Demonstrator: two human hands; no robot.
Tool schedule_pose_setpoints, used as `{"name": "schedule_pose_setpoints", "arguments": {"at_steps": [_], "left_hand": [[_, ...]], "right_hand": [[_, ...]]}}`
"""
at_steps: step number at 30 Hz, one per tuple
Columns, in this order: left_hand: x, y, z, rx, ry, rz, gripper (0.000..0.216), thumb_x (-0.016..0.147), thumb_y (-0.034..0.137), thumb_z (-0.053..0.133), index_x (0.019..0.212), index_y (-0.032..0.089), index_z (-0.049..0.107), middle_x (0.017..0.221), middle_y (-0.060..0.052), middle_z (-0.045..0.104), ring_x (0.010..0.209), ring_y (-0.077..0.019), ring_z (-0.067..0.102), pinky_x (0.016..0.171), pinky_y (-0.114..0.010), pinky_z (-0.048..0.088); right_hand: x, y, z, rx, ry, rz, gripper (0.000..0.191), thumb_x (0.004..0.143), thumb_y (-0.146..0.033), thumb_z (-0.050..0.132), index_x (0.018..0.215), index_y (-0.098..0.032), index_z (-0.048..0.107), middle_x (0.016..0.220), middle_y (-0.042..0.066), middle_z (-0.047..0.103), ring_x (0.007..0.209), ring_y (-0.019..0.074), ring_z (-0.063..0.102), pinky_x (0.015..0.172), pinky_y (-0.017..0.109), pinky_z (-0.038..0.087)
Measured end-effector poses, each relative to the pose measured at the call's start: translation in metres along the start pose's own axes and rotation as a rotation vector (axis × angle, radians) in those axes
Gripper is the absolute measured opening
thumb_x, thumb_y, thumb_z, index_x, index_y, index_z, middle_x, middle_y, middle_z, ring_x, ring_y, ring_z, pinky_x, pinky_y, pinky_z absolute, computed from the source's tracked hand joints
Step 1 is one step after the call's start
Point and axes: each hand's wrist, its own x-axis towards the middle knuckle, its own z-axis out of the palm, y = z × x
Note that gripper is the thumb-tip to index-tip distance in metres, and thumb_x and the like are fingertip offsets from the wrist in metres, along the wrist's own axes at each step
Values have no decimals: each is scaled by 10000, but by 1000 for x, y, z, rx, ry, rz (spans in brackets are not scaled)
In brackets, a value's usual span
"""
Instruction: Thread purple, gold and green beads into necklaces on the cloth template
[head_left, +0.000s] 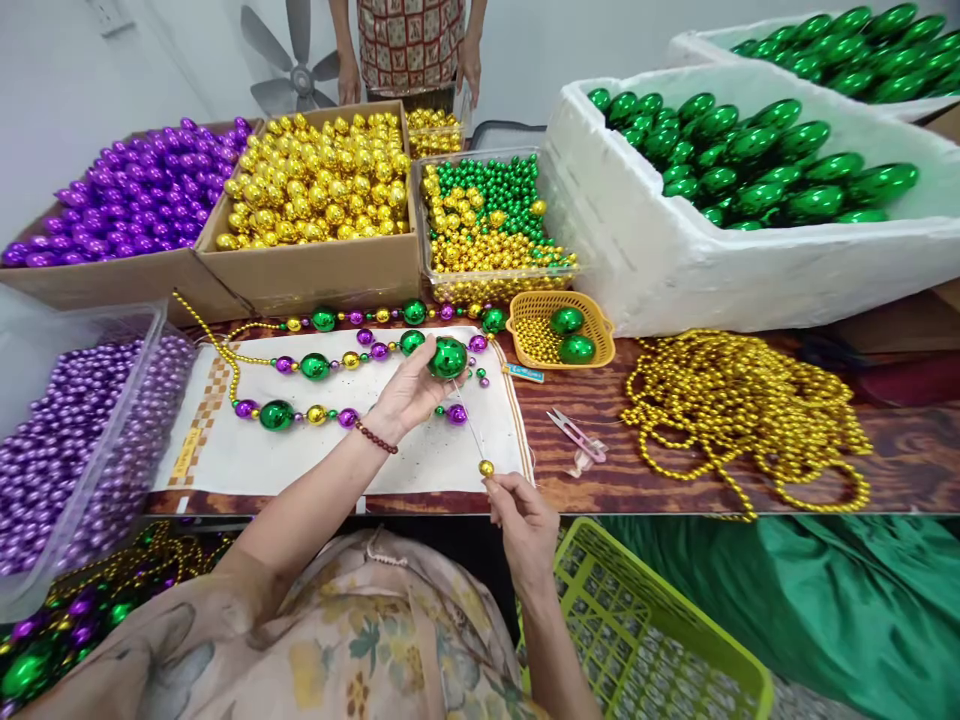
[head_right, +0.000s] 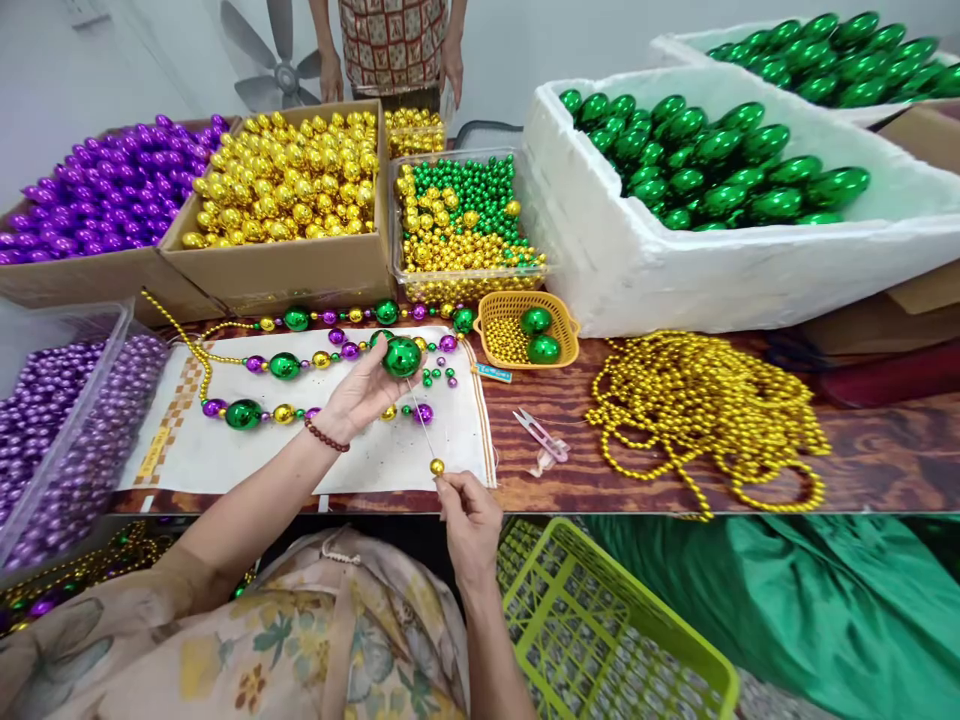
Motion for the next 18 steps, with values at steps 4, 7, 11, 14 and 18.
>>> {"name": "schedule_pose_setpoints", "arguments": {"at_steps": [4, 7, 11, 14, 18], "left_hand": [[2, -1, 1, -18, 41, 12, 177, 873, 275, 728, 936, 162, 607, 1102, -85, 675, 1030, -208, 662, 907, -383, 575], [3, -2, 0, -26, 44, 12, 177, 871, 269, 730, 928, 160, 602, 1090, -84, 679, 1004, -199, 669, 902, -386, 576], [3, -4, -2, -3, 16, 26, 162, 867, 267, 732, 923, 163, 621, 1086, -78, 684, 1026, -195, 663, 925, -392, 570], [0, -7, -3, 23, -37, 79, 156, 836, 257, 761, 912, 177, 651, 1071, -58, 688, 1040, -194, 658, 958, -405, 551], [-10, -16, 1, 75, -128, 156, 233, 766, 251, 821, 953, 192, 696, 1062, -42, 686, 996, -178, 652, 978, -409, 526]], "right_hand": [[1, -1, 1, 2, -10, -2, 259, 852, -391, 673, 713, -174, 686, 524, -42, 475, 465, 97, 421, 484, 235, 330], [1, 1, 1, 6, -12, 6, 263, 855, -400, 674, 717, -176, 682, 517, -46, 467, 464, 96, 416, 483, 232, 331], [1, 3, 3, 26, -8, 33, 272, 850, -419, 677, 728, -176, 685, 503, -49, 462, 451, 96, 403, 472, 233, 323], [1, 2, 6, 53, -2, 38, 274, 847, -419, 680, 724, -174, 680, 509, -46, 465, 460, 97, 407, 475, 233, 322], [4, 1, 13, 101, 40, 36, 265, 844, -418, 688, 740, -174, 679, 538, -37, 497, 487, 106, 446, 500, 237, 359]]}}
